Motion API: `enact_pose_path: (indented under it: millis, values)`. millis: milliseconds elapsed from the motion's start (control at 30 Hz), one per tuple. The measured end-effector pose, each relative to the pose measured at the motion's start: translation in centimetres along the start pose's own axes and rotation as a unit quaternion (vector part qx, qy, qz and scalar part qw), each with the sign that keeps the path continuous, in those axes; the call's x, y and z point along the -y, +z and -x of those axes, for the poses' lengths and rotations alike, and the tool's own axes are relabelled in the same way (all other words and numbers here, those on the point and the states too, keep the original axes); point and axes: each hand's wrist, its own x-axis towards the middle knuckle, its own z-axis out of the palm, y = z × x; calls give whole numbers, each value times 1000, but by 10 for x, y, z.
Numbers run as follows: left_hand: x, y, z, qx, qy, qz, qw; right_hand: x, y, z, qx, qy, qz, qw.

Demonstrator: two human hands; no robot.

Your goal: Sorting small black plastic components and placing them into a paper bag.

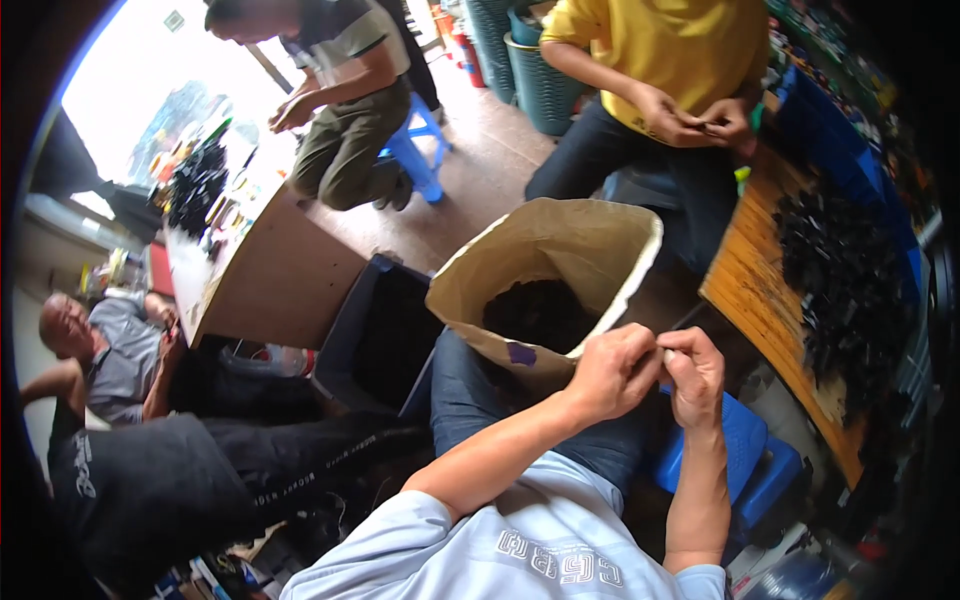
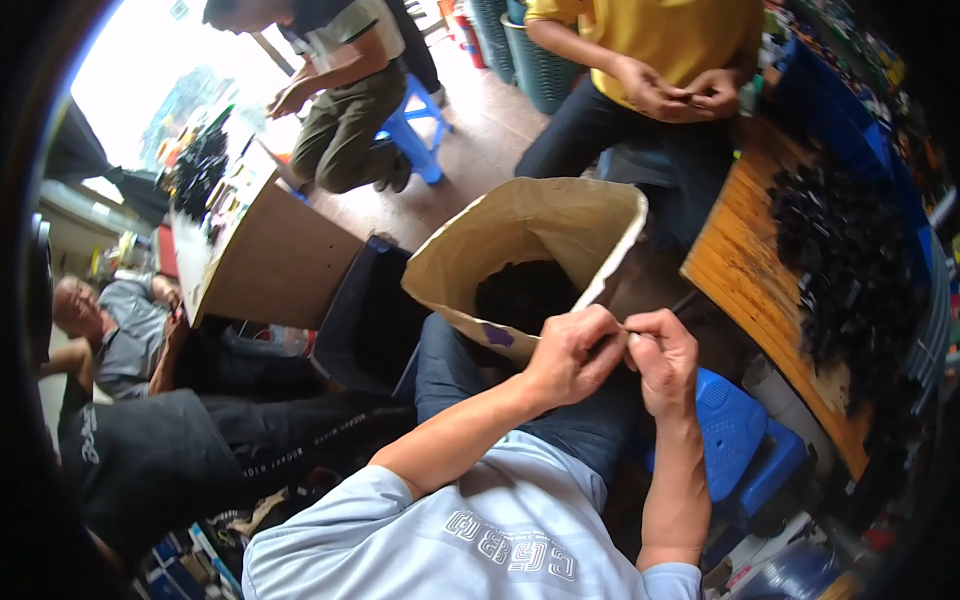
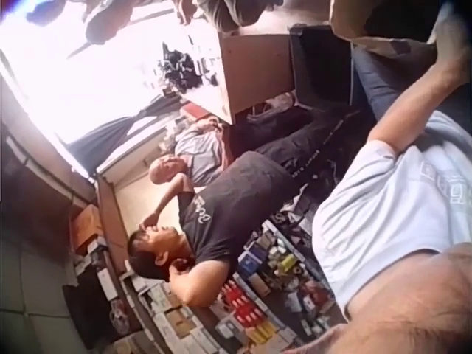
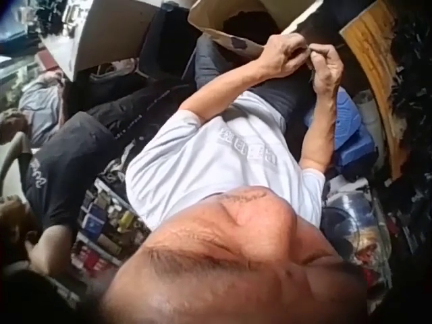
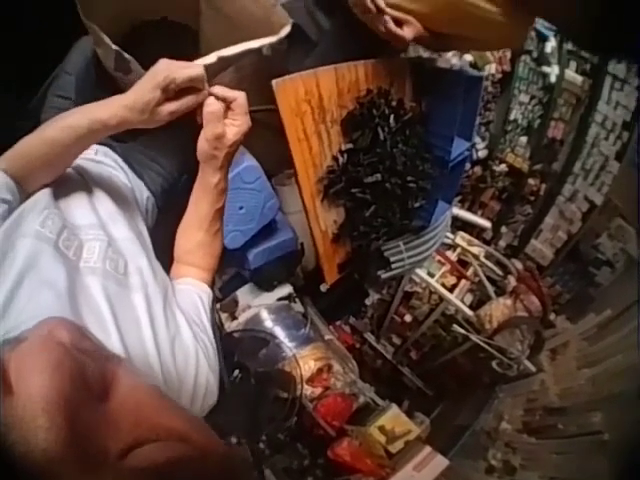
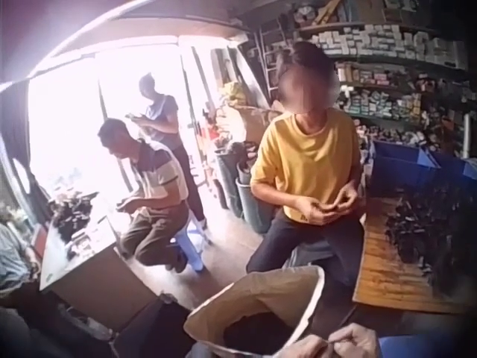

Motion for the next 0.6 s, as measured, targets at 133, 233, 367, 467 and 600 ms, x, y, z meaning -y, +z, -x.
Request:
enact_pose_path:
  millis: [133,233,367,467,600]
  values:
    - [-1,2,4,16,-24,2,1000,-5,-8,5,4,14,0,1000]
    - [-4,-5,0,29,-192,238,952,5,-10,5,45,23,-3,999]
    - [1,-11,2,118,-275,392,870,4,-17,7,82,4,60,995]
    - [-3,-16,2,130,-152,184,962,6,-20,6,81,-1,83,993]
    - [1,-17,0,150,-75,36,985,15,-14,9,85,54,99,990]
